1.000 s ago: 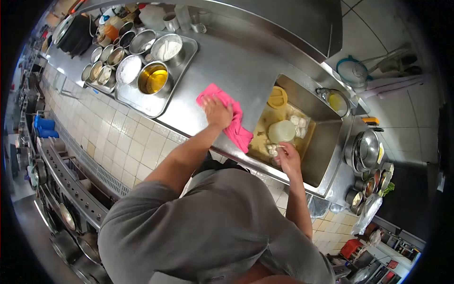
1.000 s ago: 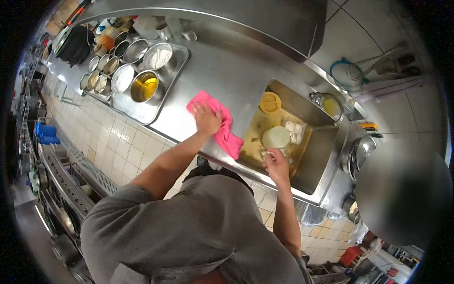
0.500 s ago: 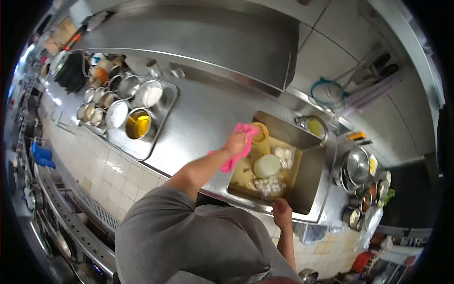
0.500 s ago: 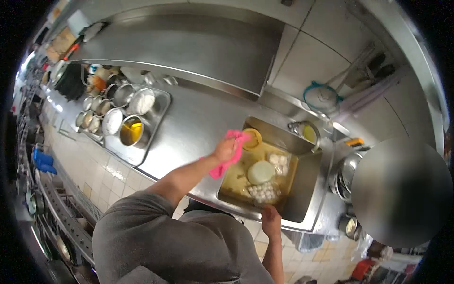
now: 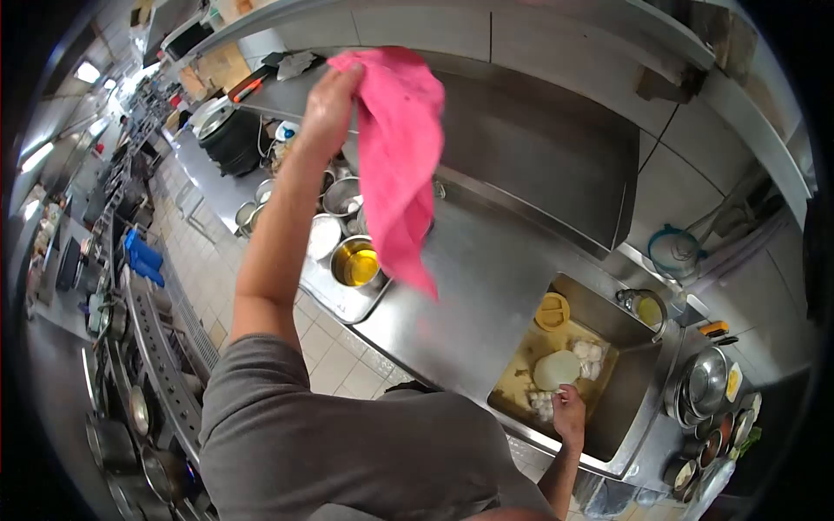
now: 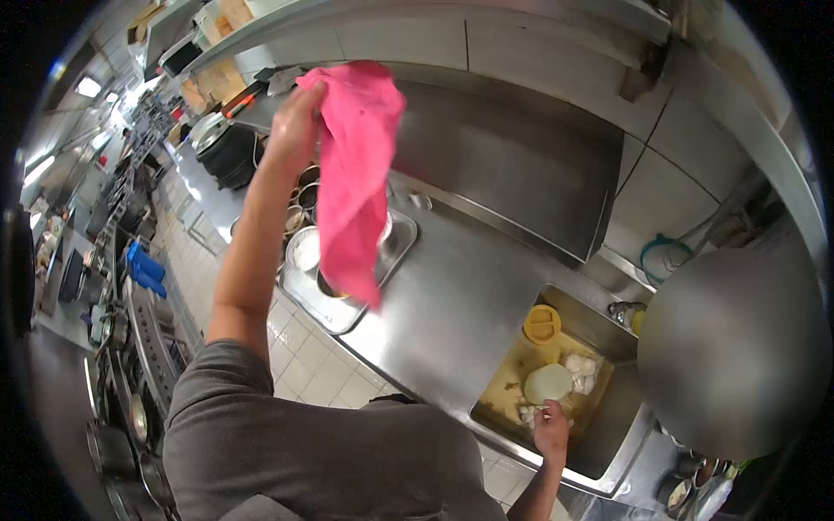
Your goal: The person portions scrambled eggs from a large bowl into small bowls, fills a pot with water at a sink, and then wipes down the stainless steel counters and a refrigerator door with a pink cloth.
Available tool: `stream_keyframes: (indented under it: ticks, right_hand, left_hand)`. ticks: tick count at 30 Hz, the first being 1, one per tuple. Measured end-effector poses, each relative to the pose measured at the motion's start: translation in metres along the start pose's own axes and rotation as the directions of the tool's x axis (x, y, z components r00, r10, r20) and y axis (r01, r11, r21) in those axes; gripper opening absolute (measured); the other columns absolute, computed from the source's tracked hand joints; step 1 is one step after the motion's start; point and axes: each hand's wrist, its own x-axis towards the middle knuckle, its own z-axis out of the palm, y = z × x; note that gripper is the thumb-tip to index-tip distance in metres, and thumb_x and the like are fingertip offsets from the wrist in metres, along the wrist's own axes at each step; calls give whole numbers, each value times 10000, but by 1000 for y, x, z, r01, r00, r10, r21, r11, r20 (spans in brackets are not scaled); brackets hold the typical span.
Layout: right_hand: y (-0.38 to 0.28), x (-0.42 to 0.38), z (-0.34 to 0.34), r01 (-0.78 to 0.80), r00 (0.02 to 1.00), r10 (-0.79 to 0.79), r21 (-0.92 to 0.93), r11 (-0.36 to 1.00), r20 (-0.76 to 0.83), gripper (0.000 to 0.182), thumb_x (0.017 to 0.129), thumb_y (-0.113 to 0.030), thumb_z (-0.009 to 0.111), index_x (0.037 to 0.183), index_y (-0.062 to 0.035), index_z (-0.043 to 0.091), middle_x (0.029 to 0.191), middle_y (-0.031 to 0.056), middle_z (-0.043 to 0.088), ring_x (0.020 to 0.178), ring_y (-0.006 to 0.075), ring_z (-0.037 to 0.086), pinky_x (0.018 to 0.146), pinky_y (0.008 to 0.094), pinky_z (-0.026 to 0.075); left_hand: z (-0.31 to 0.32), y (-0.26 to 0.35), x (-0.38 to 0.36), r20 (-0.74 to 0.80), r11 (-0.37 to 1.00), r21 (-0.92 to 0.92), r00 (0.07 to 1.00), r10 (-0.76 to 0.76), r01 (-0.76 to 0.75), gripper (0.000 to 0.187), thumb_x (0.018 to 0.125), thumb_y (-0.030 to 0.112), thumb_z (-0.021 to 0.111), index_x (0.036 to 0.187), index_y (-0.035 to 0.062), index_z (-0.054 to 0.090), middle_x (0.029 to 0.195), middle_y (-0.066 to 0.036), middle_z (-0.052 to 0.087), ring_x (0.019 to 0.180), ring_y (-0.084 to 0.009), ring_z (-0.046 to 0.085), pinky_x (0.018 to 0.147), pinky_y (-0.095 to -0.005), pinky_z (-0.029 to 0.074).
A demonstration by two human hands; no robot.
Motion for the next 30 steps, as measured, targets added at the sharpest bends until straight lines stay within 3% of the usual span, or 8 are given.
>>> stream_keyframes:
  ticks: [3, 5, 8, 14, 18, 21, 25, 30]
  right_hand:
    - [-5, -14, 19, 16, 995, -15, 13, 1000, -103, 273, 859, -157, 651, 1085, -6, 623, 832, 173, 680, 770, 290, 675, 717, 373, 529]
    - [14, -41, 38, 13, 993, -17, -37, 999, -116, 236, 846, -132, 642, 1055, -24, 631, 788, 166, 670, 752, 302, 675, 688, 380, 525]
    - [26, -93, 66, -262, 952, 226, -167, 950, -207, 177, 835, -112, 623, 985, -26, 662, 727, 166, 675, 691, 307, 689, 636, 408, 523]
    - [74, -130, 113, -159, 987, 163, -186, 970, 6, 154, 851, -120, 624, 915, 17, 656, 706, 181, 673, 541, 276, 661, 510, 375, 523]
    - [49, -136, 113, -416, 904, 426, 146, 898, -44, 189, 871, -128, 574, 868, 24, 685, 640, 151, 658, 515, 249, 682, 438, 366, 528]
    - [75, -163, 115, -571, 794, 588, 141, 809, -154, 208, 902, -139, 551, 958, 39, 643, 716, 138, 662, 517, 247, 679, 390, 342, 508]
    - [79, -197, 119, -572, 755, 607, 202, 795, -247, 172, 902, -132, 561, 921, 23, 633, 728, 142, 662, 522, 245, 678, 375, 328, 480]
    - [74, -201, 156, -605, 755, 624, 153, 782, -202, 246, 832, -174, 654, 966, 32, 665, 806, 240, 689, 686, 336, 690, 623, 411, 537]
  left_hand:
    - [-47, -94, 87, -81, 976, -140, 980, -181, 169, 349, 949, 227, 564, 1158, -51, 576, 1163, -171, 619, 1123, -244, 562, 990, -343, 418]
    - [-66, -157, 113, -5, 480, 857, 927, 376, -190, 486, 902, 239, 616, 1227, -100, 488, 1313, -328, 484, 1277, -397, 457, 1086, -408, 361]
    - [-42, -164, 86, 92, 375, 879, 878, 470, -293, 592, 875, 230, 629, 1270, -154, 411, 1380, -380, 381, 1320, -484, 366, 1125, -491, 302]
    - [-75, -198, 88, 441, 479, 798, 896, -52, -365, 691, 993, 478, 401, 1427, -58, 363, 1468, -293, 364, 1363, -472, 336, 1169, -499, 240]
    - [-179, -218, 153, 292, -124, 924, 878, -379, -361, 699, 974, 649, 205, 1487, 207, 380, 1522, -160, 370, 1426, -340, 310, 1173, -463, 245]
    - [-232, -228, 182, -476, -63, 874, 826, -302, 481, 880, 892, 750, 294, 1508, 122, 329, 1586, -142, 254, 1463, -314, 241, 1185, -466, 172]
    - [-200, -297, 256, -482, -107, 855, 702, -524, 507, 811, 913, 698, 309, 1519, 160, 313, 1603, -97, 225, 1479, -272, 214, 1190, -488, 144]
    - [42, -214, 198, 517, 245, 855, 783, -345, -456, 578, 916, 496, 392, 1402, 202, 502, 1488, -38, 456, 1375, -281, 415, 1121, -469, 310]
